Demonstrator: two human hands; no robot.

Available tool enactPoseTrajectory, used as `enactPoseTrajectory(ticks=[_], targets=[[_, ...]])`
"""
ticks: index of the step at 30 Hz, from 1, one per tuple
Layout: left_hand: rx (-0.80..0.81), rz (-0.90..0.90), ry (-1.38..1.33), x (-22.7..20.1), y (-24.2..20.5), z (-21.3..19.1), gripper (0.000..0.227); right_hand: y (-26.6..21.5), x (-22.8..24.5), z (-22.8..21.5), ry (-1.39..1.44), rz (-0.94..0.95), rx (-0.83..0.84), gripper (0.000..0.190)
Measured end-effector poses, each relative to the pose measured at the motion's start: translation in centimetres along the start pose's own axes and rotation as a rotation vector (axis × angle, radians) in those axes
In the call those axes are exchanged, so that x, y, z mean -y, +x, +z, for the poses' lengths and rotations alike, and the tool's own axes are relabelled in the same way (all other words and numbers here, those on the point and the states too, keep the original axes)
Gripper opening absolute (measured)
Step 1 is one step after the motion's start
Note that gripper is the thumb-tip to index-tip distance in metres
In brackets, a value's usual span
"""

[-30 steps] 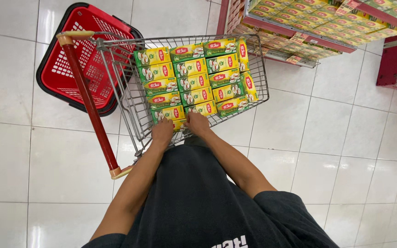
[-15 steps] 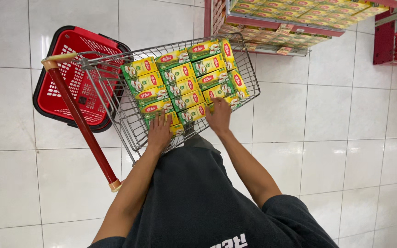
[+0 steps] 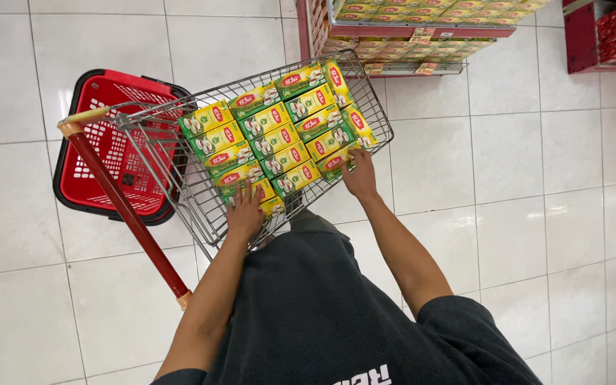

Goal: The person repeatedly picks yellow and green packaged boxes from a supermarket shelf and places them into a red shopping cart. They continue this process throughout the clip, filling the cart with multiple boxes.

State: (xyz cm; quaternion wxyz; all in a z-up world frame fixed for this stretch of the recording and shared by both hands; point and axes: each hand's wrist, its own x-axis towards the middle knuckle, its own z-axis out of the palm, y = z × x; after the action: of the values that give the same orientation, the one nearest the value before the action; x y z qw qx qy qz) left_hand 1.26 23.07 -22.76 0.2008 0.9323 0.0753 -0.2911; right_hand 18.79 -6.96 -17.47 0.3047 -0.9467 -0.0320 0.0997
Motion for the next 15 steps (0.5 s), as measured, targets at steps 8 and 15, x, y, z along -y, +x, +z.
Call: enactPoseTrajectory(ticks=[8, 15], targets=[[-0.201, -0.063, -0.104, -1.0, -0.7, -5.3, 0.075, -14.1, -11.4, -0.9, -0.009, 0.306, -0.296, 0.036], [-0.166, -0.153, -0.055, 2.1, 5.2, -0.1, 0.079, -31.0, -26.3, 3.7, -0.121, 0.878, 0.014, 0.055]])
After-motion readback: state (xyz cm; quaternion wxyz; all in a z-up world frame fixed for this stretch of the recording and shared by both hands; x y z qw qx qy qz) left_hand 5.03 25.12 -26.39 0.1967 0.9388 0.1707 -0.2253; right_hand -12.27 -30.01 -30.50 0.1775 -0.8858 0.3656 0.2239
